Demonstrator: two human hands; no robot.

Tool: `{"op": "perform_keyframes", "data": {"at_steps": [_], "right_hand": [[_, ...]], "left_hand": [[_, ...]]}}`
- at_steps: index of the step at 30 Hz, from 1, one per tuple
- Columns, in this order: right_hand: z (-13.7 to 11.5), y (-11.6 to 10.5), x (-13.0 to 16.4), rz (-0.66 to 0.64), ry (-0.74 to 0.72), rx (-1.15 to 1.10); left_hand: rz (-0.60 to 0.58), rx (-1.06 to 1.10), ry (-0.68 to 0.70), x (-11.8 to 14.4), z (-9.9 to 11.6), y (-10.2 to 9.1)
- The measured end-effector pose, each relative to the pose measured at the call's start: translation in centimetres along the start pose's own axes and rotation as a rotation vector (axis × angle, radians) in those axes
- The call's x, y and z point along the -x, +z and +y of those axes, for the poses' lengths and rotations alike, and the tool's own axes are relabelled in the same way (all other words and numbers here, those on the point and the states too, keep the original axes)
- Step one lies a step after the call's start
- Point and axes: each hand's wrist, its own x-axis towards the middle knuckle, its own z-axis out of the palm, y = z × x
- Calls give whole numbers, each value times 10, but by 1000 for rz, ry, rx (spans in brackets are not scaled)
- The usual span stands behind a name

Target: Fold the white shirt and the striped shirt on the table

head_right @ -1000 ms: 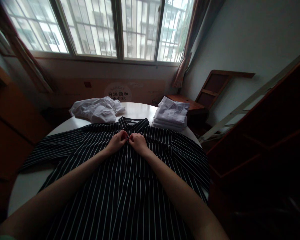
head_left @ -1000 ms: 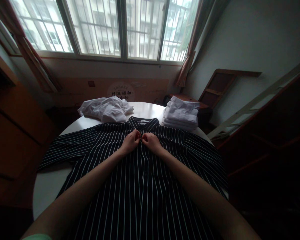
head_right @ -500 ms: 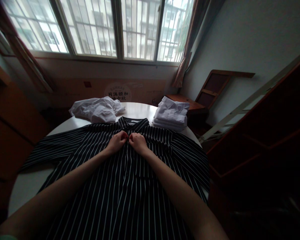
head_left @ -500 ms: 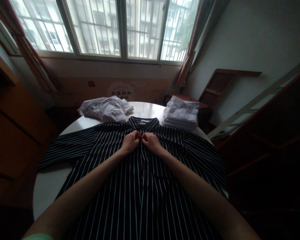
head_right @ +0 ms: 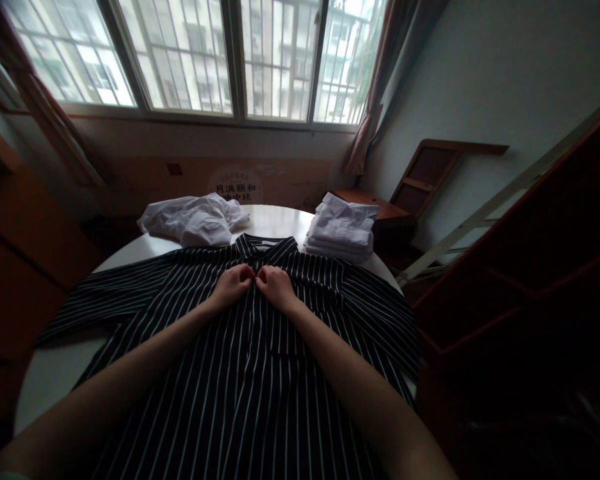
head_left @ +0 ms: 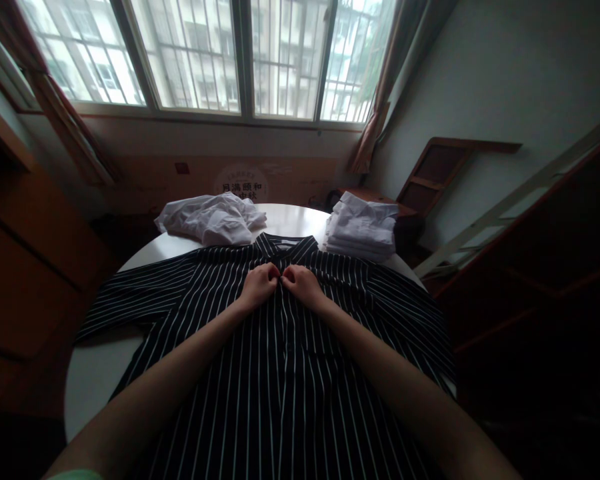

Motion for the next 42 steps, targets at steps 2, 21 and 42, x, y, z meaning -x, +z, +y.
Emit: {"op": "perform_keyframes", "data": {"at_steps": [2,21,42], "right_hand": [[1,0,-1,-1,3,-21],[6,-1,-6,-44,51,-196],[5,-1,-5,77,142,-262]], "left_hand": [[4,14,9,0,-2,1],[43,52,16,1,1,-1],[64,51,-77,-2,-1,0]]}}
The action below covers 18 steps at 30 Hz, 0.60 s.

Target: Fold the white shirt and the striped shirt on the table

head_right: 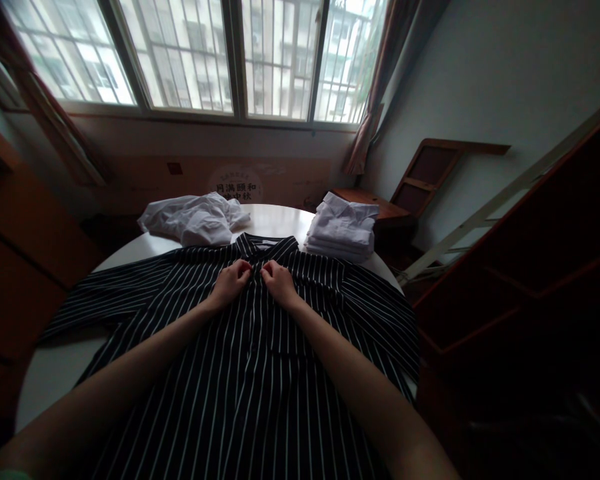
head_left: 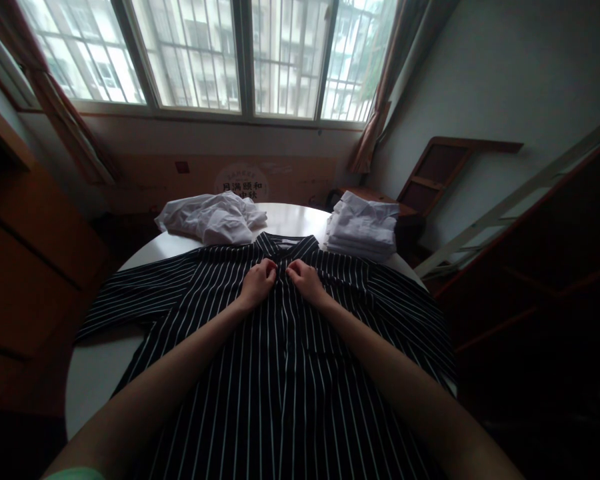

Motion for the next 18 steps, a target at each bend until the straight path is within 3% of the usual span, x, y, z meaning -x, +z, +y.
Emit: {"op": "perform_keyframes", "data": {"at_steps": [5,11,18], "right_hand": [[-2,1,4,35,-27,153],[-13,0,9,23,-83,395],[-21,-8,36,-102,-176,485]], "left_hand": [[-21,-75,27,3,4,-1],[-118,-338,231,11,16,-5],[-202,-273,305,35,15,-19]]}}
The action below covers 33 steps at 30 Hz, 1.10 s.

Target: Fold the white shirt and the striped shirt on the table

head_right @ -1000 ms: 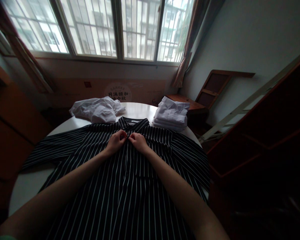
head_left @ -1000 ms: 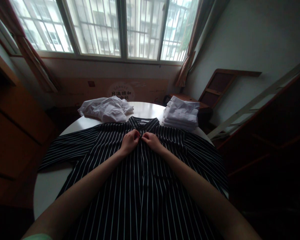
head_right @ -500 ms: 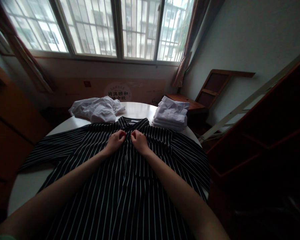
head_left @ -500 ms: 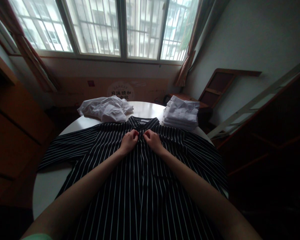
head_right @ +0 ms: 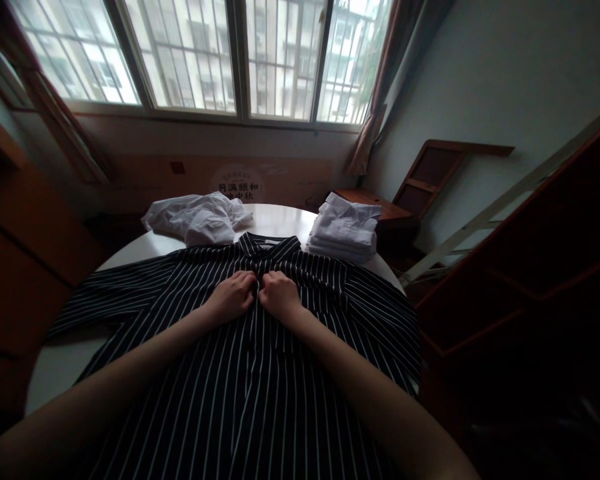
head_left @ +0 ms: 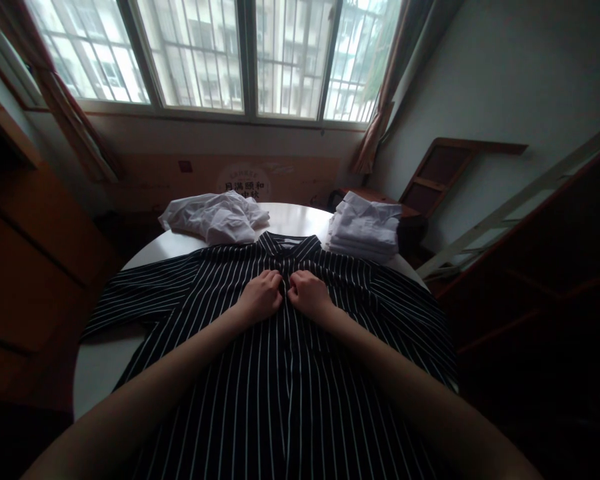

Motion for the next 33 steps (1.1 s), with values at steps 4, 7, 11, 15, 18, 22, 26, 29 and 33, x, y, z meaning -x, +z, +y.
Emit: {"op": "perform_keyframes", "data": {"at_steps": [4,7,11,15,18,22,26,29,33], "right_hand": [[2,2,25,-3,-70,-105],[5,5,32,-29,-83,-123],[10,9,23,-73,-70,-89],[15,12,10,-93,-57,-57],[19,13,3,-111,-61,-40],[25,13,-5,-140,-56,-26],[28,13,-16,-164,-45,-9],[32,12,-24,-172,-47,4],[38,14,-33,-189,-44,19]], "left_hand": [[-18,0,50,12,-3,3],[-61,21,56,13,-10,6],[-121,7,35,5,-21,10],[-155,-24,36,-6,-32,14],[-159,-28,45,-14,-39,16],[-159,-40,53,-23,-48,18],[-165,-95,73,-35,-57,22],[-190,-155,76,-43,-63,24],[-215,-172,72,-53,-67,24]]}}
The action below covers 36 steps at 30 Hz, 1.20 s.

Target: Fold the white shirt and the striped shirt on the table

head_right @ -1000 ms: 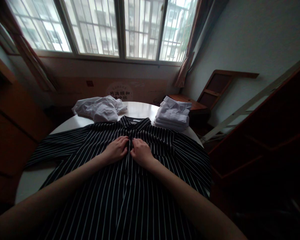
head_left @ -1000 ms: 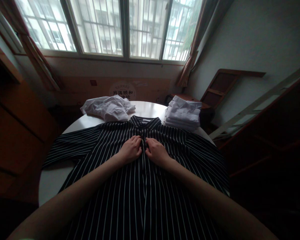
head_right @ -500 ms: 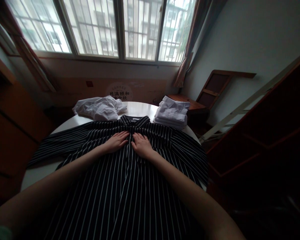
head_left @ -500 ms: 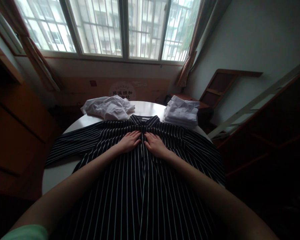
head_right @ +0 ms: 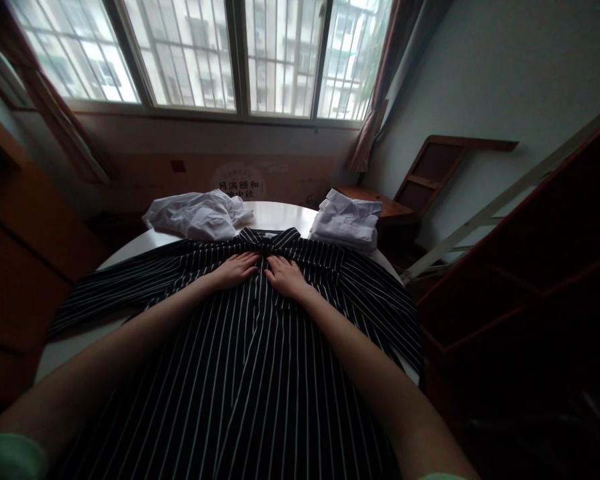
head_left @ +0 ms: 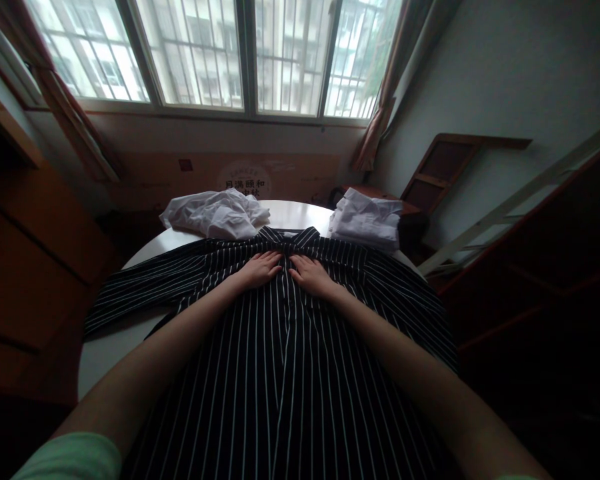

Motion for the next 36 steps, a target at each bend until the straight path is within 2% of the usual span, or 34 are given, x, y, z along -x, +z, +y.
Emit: {"op": "perform_keyframes", "data": {"at_steps": [17,21,26,29,32,36], "right_hand": [[19,4,-39,-8,45,-27],[21,4,-43,26,41,-24],[18,1,-39,216,-33,46],[15,-3,-36,248,-81,136],[5,-4,-36,232,-32,213],[-15,-2,-34,207,126,241]], "left_hand": [[22,43,3,-35,-24,2],[69,19,29,-39,-24,-1],[258,-79,105,-31,-15,-12],[265,-159,130,-24,-8,-20],[232,-202,56,-20,3,-23],[247,-210,-111,-12,25,-17]]}}
